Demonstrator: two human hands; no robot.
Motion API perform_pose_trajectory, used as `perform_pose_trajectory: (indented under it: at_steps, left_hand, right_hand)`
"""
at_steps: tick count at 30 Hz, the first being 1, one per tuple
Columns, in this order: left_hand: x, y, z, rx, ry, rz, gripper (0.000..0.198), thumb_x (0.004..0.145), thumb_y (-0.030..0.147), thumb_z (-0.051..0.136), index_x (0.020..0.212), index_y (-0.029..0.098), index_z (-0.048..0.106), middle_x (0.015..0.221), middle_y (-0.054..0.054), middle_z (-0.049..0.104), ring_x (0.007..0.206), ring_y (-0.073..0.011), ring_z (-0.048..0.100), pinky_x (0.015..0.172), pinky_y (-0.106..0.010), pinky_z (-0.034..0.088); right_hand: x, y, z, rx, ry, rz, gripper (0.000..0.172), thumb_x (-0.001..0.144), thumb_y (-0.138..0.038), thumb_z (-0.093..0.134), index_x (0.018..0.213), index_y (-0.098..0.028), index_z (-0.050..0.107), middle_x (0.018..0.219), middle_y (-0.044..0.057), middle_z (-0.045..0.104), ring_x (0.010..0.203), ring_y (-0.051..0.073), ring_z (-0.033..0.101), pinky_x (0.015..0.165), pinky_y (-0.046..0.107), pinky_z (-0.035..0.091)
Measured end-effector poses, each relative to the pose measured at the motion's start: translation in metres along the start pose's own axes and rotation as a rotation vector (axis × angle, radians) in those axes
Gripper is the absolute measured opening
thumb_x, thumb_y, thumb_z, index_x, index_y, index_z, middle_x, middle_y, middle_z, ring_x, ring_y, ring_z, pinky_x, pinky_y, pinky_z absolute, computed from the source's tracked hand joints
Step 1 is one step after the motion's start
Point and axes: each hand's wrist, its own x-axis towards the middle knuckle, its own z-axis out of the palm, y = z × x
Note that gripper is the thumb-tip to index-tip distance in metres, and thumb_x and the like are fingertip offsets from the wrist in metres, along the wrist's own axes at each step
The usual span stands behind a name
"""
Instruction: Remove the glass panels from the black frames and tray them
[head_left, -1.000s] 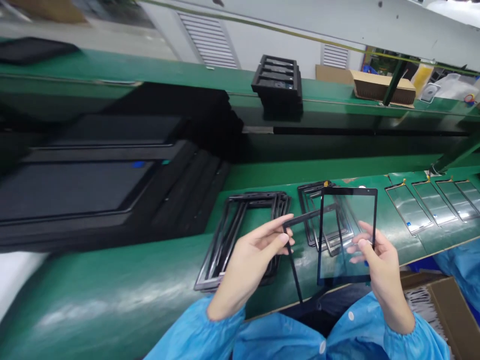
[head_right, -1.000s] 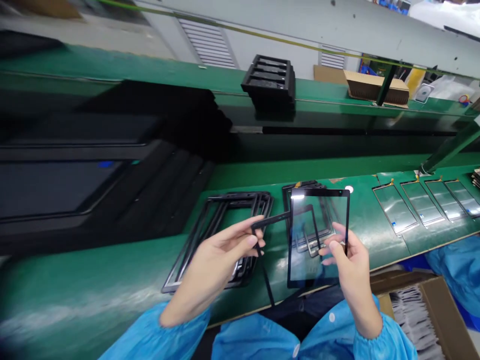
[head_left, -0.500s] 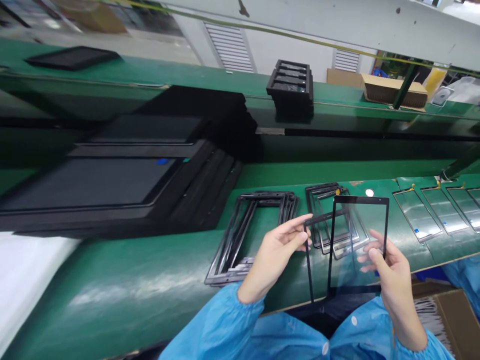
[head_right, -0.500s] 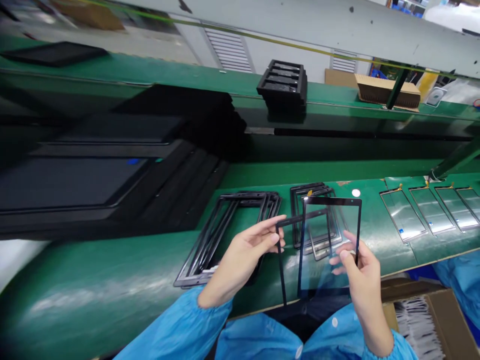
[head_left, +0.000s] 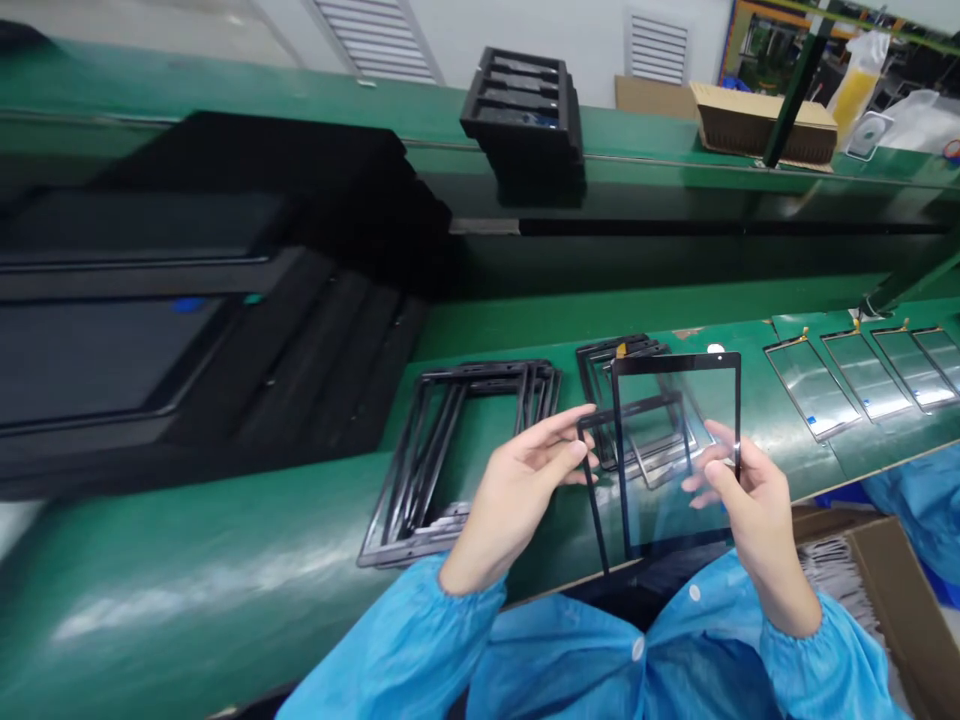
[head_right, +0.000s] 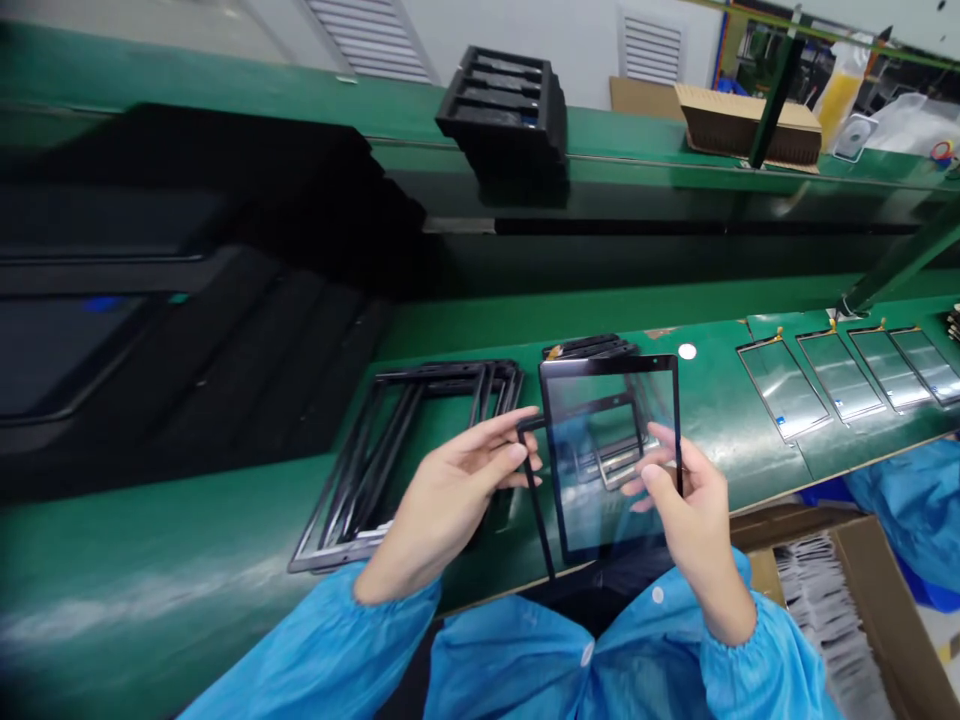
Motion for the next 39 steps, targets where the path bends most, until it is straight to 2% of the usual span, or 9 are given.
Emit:
perform_pose_trajectory:
  at_steps: [3,5,8,11,16,26,32,39]
  left_hand:
    - [-0.005,0.005,0.006,-0.004,-0.025,-0.009,0.052,0.074,0.042,0.093,0.119,0.02,0.084,0.086,-0.002,0.073,0.069,-0.0155,0.071,0.061,-0.026,0.064]
    - [-0.01,0.009,0.01,-0.002,-0.057,-0.022,0.051,0.075,0.041,0.092,0.12,0.02,0.083,0.084,-0.002,0.073,0.069,-0.0163,0.071,0.061,-0.027,0.063]
    - [-0.016,0.014,0.016,0.001,-0.111,-0.037,0.048,0.078,0.037,0.089,0.121,0.02,0.084,0.085,-0.003,0.074,0.07,-0.0166,0.071,0.063,-0.027,0.063]
    - [-0.019,0.015,0.022,0.002,-0.139,-0.041,0.046,0.079,0.036,0.088,0.121,0.019,0.084,0.087,-0.005,0.075,0.071,-0.0167,0.07,0.065,-0.028,0.062]
    - [-0.02,0.013,0.028,-0.012,-0.151,-0.037,0.046,0.079,0.035,0.088,0.122,0.018,0.084,0.087,-0.006,0.075,0.072,-0.0187,0.071,0.065,-0.031,0.063]
    - [-0.027,0.016,0.031,-0.047,-0.173,-0.004,0.041,0.08,0.03,0.087,0.119,0.017,0.084,0.085,-0.005,0.077,0.068,-0.0169,0.072,0.064,-0.027,0.062]
    - [-0.029,0.014,0.036,-0.05,-0.178,-0.05,0.047,0.079,0.036,0.089,0.122,0.017,0.083,0.084,-0.005,0.077,0.07,-0.0182,0.073,0.065,-0.029,0.064]
    - [-0.029,0.009,0.036,-0.108,-0.178,-0.087,0.052,0.078,0.04,0.091,0.125,0.019,0.082,0.087,-0.005,0.077,0.071,-0.0173,0.073,0.061,-0.025,0.062]
  right_hand:
    - [-0.009,0.01,-0.018,-0.055,0.018,-0.03,0.061,0.088,-0.035,0.082,0.145,-0.025,0.065,0.087,-0.002,0.072,0.056,0.014,0.073,0.048,0.023,0.058]
    - [-0.016,0.017,-0.031,-0.089,0.028,-0.03,0.068,0.088,-0.033,0.083,0.151,-0.027,0.06,0.088,-0.003,0.072,0.05,0.011,0.069,0.045,0.022,0.056]
    - [-0.024,0.025,-0.047,-0.111,0.032,-0.01,0.063,0.089,-0.031,0.084,0.148,-0.027,0.064,0.087,-0.002,0.072,0.05,0.012,0.068,0.044,0.023,0.053]
    - [-0.026,0.028,-0.053,-0.094,0.047,0.011,0.061,0.089,-0.032,0.084,0.147,-0.026,0.065,0.087,-0.002,0.072,0.05,0.013,0.068,0.044,0.024,0.053]
    - [-0.025,0.028,-0.052,-0.066,0.045,0.061,0.061,0.088,-0.034,0.086,0.145,-0.026,0.068,0.087,-0.002,0.071,0.048,0.013,0.068,0.044,0.026,0.055]
    - [-0.025,0.031,-0.051,-0.084,0.09,0.06,0.067,0.086,-0.036,0.087,0.148,-0.024,0.066,0.086,-0.001,0.072,0.048,0.013,0.066,0.043,0.025,0.052]
    - [-0.03,0.031,-0.043,-0.099,0.081,0.007,0.066,0.089,-0.035,0.085,0.15,-0.024,0.064,0.087,-0.001,0.071,0.056,0.013,0.066,0.049,0.025,0.055]
    - [-0.032,0.031,-0.038,-0.125,0.095,0.014,0.065,0.09,-0.036,0.085,0.151,-0.025,0.063,0.087,-0.001,0.068,0.058,0.012,0.064,0.048,0.023,0.053]
